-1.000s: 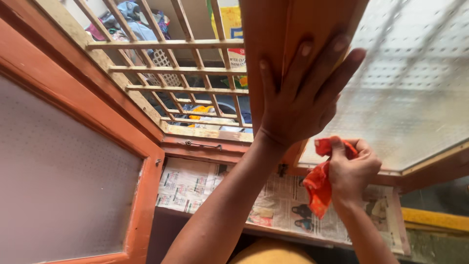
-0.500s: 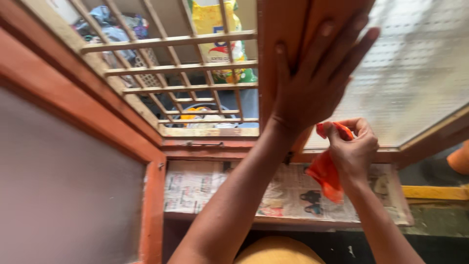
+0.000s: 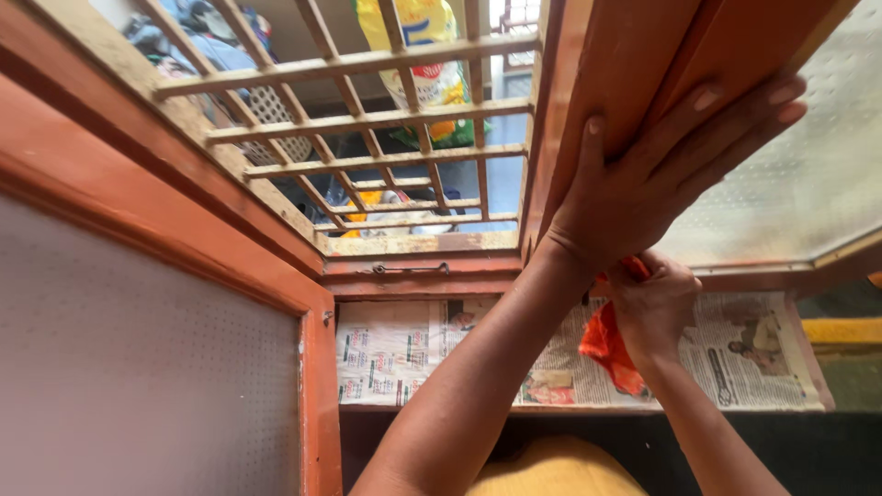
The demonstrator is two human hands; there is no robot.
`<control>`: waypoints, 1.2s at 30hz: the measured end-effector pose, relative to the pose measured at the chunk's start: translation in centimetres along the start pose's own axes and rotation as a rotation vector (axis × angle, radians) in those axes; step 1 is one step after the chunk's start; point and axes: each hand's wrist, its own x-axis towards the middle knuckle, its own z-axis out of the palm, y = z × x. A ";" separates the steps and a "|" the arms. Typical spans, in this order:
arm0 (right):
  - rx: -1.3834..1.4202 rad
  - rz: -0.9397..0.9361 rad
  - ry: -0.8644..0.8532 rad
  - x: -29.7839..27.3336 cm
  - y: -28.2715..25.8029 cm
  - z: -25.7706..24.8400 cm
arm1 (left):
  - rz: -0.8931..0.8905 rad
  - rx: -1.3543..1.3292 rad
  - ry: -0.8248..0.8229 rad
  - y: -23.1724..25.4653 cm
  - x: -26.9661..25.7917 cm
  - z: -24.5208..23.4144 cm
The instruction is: The person wipes the wooden frame and textured glass of a window using an orange cloth. They move the cloth along the vertical and horizontal frame sections and the glass surface, repeatedly wiping the same areas.
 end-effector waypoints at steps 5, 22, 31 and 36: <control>-0.058 0.068 0.048 0.4 0.5 0.7 | 0.002 0.008 -0.022 0.8 -0.4 0.6; -0.122 0.182 0.012 1.0 0.1 1.7 | -0.021 0.131 0.017 -0.5 0.2 0.0; -0.149 0.455 -0.490 2.3 6.9 -3.6 | -0.012 0.116 -0.014 -1.8 0.9 -2.5; -0.294 0.468 -0.510 0.1 9.8 -1.8 | -0.035 0.069 -0.003 -1.7 1.3 -2.9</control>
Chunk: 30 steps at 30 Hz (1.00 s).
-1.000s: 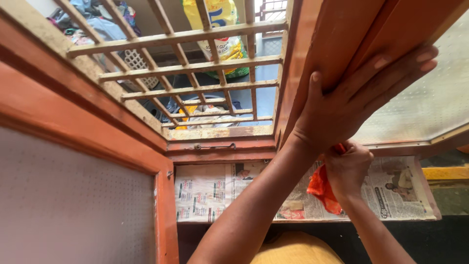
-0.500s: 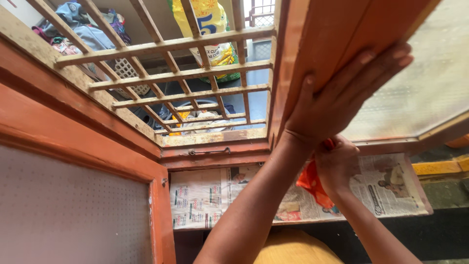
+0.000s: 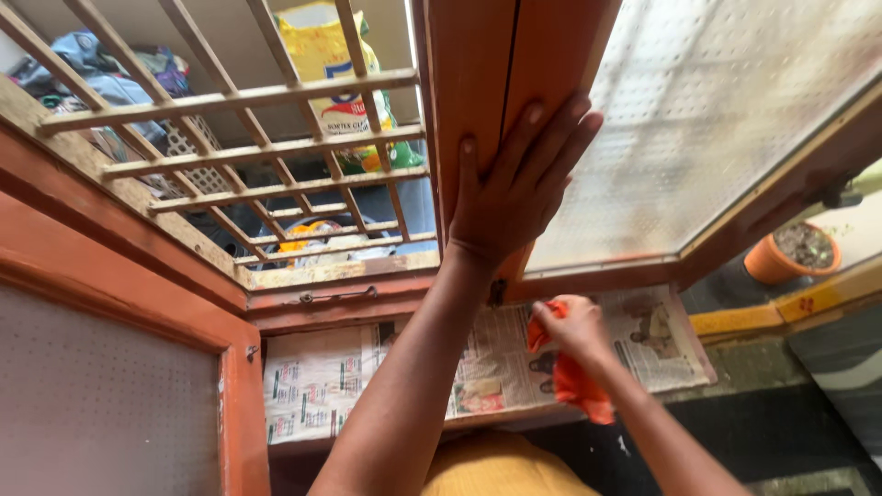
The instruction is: The person wipes the wooden frame and textured glass of a window using an orange cloth. They move the cloth along the vertical and horizontal frame sections and the glass surface, repeatedly wiping the same areas.
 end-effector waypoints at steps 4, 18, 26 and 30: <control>-0.125 0.019 -0.056 0.6 -2.8 1.8 | -0.016 -0.017 0.002 0.1 0.0 0.0; -0.092 -0.120 -0.115 2.5 -2.7 4.1 | -0.025 -0.005 -0.013 0.5 -0.3 0.4; -0.276 -0.086 -0.087 -0.2 -6.3 2.6 | -0.030 -0.013 0.000 0.4 -0.1 0.4; -0.243 -0.125 -0.090 0.8 -5.1 3.5 | -0.034 0.016 0.005 0.5 -0.1 0.4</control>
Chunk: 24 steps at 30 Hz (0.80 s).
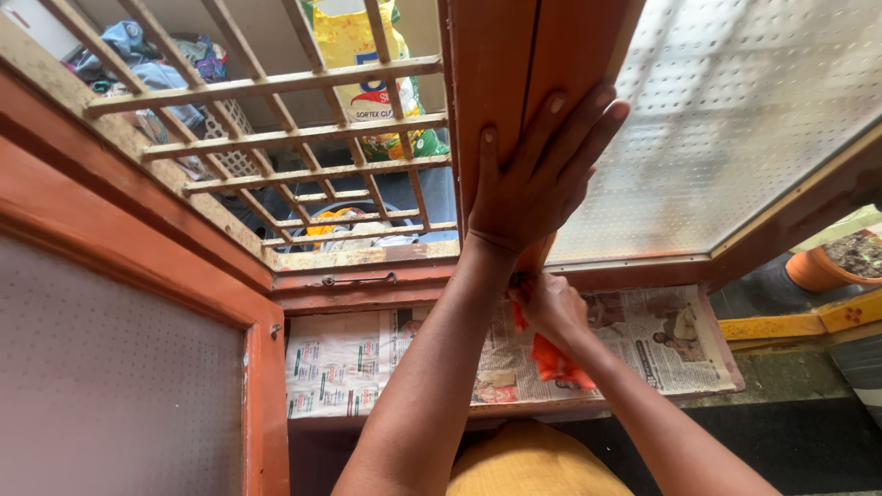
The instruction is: The person wipes the wooden frame and textured glass of a window using an orange cloth. They move the cloth along the vertical and horizontal frame sections and the glass surface, repeatedly wiping the same areas.
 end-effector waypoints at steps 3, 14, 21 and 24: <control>-0.136 -0.023 -0.002 0.9 1.0 -0.2 | 0.009 -0.011 -0.002 -0.1 -0.2 0.3; -0.339 -0.080 -0.056 1.1 0.7 1.0 | 0.013 -0.016 -0.006 -0.1 -0.3 0.2; -0.362 -0.123 -0.064 0.4 -0.4 1.7 | 0.005 -0.012 0.006 0.0 -0.2 0.4; -0.440 -0.182 -0.043 -0.4 -0.3 1.3 | -0.002 -0.023 -0.006 0.1 0.0 0.2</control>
